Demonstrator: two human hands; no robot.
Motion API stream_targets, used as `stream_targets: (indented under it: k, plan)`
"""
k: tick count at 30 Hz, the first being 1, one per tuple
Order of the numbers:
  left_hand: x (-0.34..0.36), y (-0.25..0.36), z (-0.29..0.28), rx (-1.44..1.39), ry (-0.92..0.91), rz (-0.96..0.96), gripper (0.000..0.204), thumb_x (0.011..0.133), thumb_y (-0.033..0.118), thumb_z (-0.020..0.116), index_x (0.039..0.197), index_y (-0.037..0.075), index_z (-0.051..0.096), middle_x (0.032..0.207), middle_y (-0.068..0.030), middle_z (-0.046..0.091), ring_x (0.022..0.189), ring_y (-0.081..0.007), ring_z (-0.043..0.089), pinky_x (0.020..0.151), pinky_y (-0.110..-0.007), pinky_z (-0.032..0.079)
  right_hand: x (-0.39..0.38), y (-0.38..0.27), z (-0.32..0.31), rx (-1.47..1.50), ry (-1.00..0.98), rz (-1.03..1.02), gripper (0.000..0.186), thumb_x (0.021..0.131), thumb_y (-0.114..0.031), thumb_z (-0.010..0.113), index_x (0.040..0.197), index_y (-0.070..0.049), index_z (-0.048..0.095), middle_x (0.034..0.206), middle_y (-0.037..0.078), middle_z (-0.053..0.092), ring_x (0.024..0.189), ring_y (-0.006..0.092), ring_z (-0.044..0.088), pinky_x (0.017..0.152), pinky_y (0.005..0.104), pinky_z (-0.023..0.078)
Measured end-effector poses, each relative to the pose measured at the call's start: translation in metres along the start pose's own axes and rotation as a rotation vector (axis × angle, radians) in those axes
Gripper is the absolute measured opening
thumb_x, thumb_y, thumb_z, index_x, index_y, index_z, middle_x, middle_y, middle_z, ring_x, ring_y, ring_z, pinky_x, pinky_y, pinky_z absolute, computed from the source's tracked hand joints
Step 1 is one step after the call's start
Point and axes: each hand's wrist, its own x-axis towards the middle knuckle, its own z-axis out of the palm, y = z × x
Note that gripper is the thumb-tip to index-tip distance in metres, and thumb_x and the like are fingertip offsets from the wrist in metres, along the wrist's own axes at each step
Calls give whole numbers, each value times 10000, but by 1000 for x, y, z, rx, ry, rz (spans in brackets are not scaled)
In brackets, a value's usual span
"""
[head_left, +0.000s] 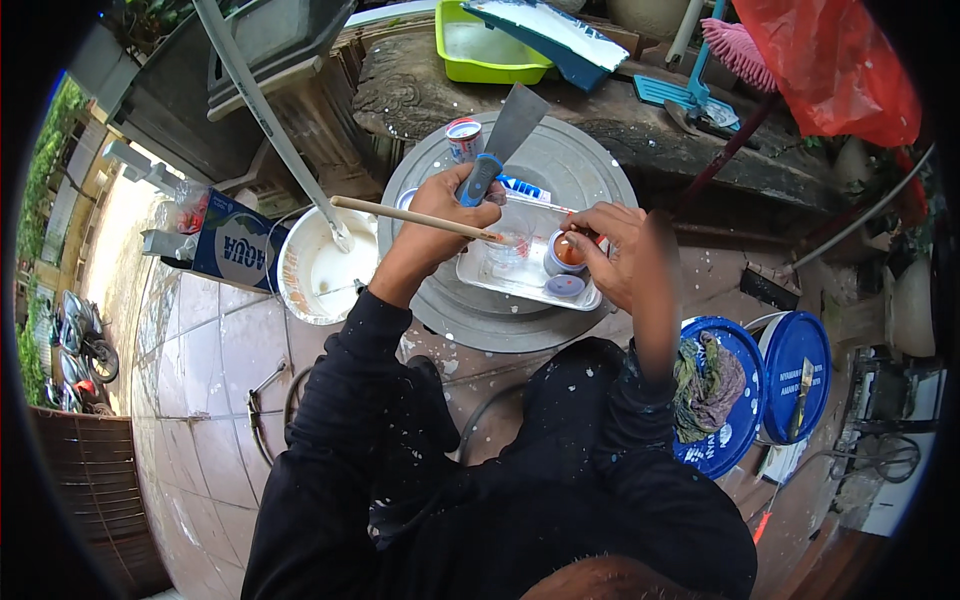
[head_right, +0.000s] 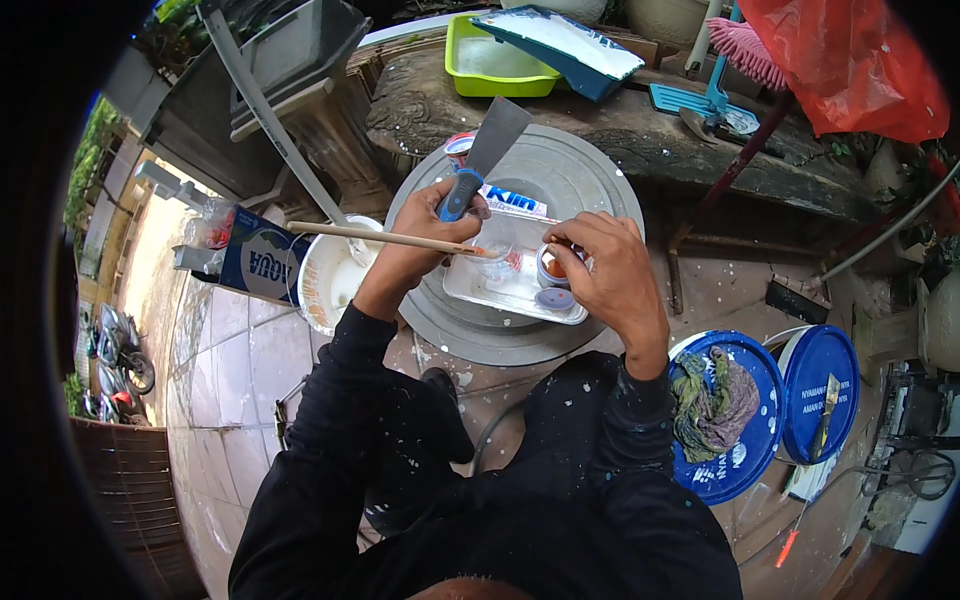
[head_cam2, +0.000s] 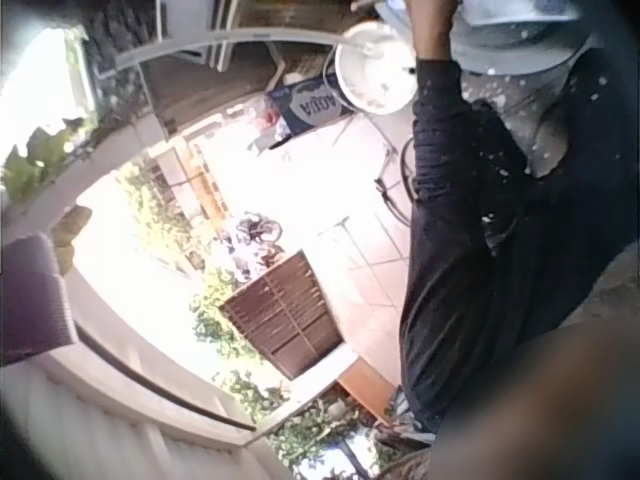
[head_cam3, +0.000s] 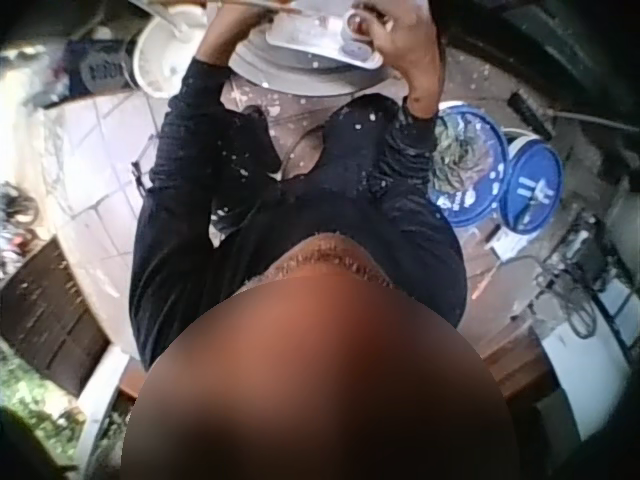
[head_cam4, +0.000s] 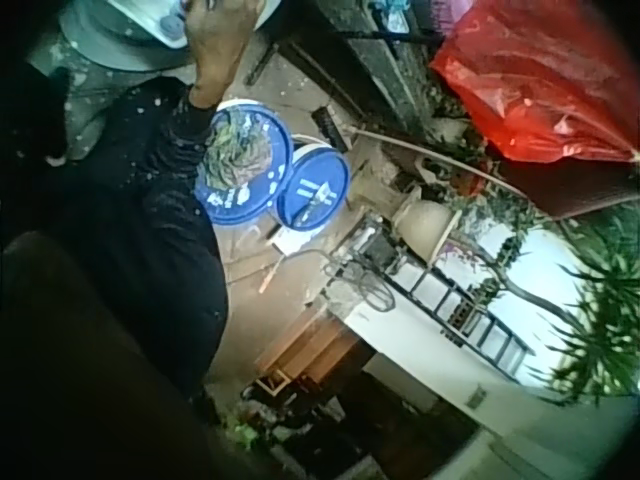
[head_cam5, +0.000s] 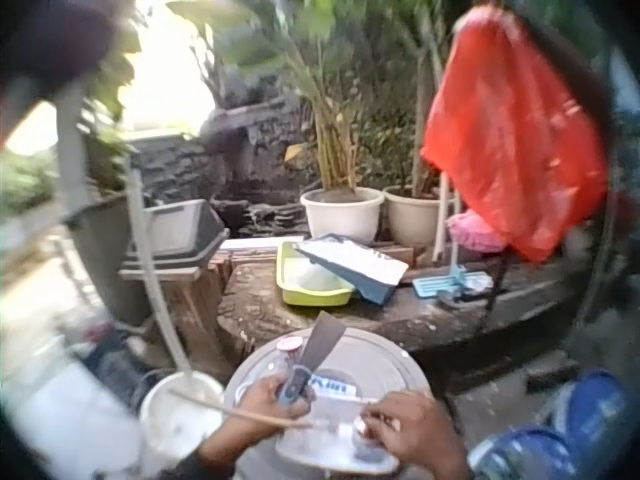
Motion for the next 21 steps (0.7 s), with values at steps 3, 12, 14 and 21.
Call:
stream_targets:
  k: [3, 12, 14, 21]
  plan:
    - [-4, 4, 6, 24, 21, 5, 212, 801, 139, 718, 974, 17, 721, 796, -20, 679, 710, -78, 597, 675, -260, 509, 0, 1, 1, -75, 130, -42, 104, 889, -128, 718, 961, -61, 749, 943, 75, 735, 879, 263, 657, 839, 371, 416]
    - [-10, 2, 11, -31, 72, -16, 205, 811, 165, 708, 952, 17, 699, 790, -23, 672, 677, -82, 577, 643, -258, 493, -3, 3, 2, -65, 47, 11, 115, 893, -127, 706, 975, -58, 745, 932, 79, 726, 899, 265, 662, 830, 382, 419]
    - [-9, 3, 13, -32, 66, -31, 205, 813, 167, 706, 952, 17, 696, 789, -23, 671, 675, -83, 576, 641, -256, 491, -5, 2, -1, 5, 32, 16, 116, 893, -128, 705, 976, -58, 745, 930, 83, 727, 900, 268, 662, 821, 387, 420]
    - [-8, 4, 12, -15, 67, -10, 207, 813, 179, 700, 942, 17, 689, 786, -33, 671, 670, -93, 577, 635, -264, 491, -3, 4, 1, -1, 23, 25, 117, 897, -129, 704, 980, -59, 748, 951, 86, 741, 895, 271, 665, 820, 392, 420]
